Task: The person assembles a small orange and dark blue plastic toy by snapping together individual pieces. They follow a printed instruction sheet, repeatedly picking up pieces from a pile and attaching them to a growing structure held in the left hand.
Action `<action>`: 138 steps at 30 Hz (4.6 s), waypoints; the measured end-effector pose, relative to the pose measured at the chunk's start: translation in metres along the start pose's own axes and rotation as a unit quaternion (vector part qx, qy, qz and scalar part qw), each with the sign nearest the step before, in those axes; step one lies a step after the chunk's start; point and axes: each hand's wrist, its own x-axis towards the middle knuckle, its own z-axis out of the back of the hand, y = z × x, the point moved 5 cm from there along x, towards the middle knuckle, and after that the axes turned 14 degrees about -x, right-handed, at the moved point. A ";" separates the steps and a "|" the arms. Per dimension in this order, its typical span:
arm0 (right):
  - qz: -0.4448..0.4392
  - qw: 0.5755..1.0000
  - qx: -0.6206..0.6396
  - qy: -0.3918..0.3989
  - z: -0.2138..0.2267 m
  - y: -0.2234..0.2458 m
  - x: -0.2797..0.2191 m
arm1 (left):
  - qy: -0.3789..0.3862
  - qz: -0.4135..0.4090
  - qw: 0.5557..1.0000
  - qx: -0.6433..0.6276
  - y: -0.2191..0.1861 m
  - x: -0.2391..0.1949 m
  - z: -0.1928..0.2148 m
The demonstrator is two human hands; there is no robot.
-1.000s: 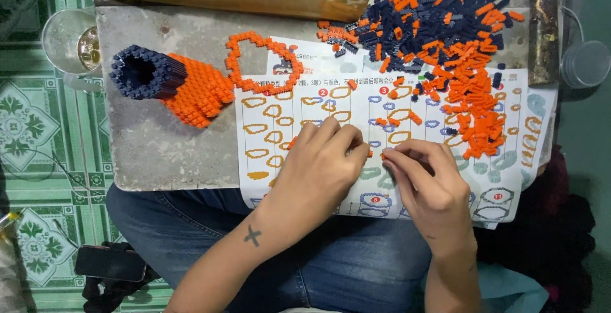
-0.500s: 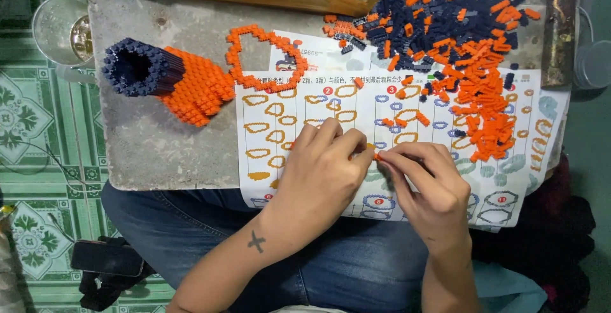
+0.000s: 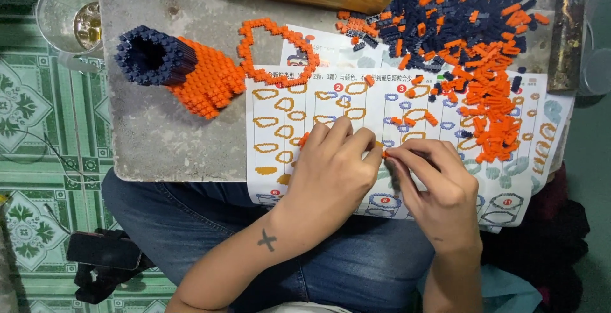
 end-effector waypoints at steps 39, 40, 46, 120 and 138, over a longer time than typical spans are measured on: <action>-0.011 0.992 -0.082 0.095 0.006 0.006 0.008 | -0.054 0.017 0.998 -0.005 -0.008 -0.005 -0.005; -0.015 0.990 -0.100 0.101 0.006 0.007 0.008 | -0.059 0.018 0.998 -0.015 -0.008 -0.005 -0.004; -0.036 0.994 -0.046 0.096 0.009 0.003 0.008 | -0.076 0.025 0.997 -0.012 -0.009 -0.006 -0.006; -0.123 0.979 0.153 0.054 -0.001 0.040 -0.068 | -0.144 0.225 0.779 -0.567 -0.011 -0.112 0.001; -0.044 0.993 -0.097 -0.056 -0.002 0.009 0.023 | -0.217 0.310 0.712 -0.592 0.012 -0.122 -0.006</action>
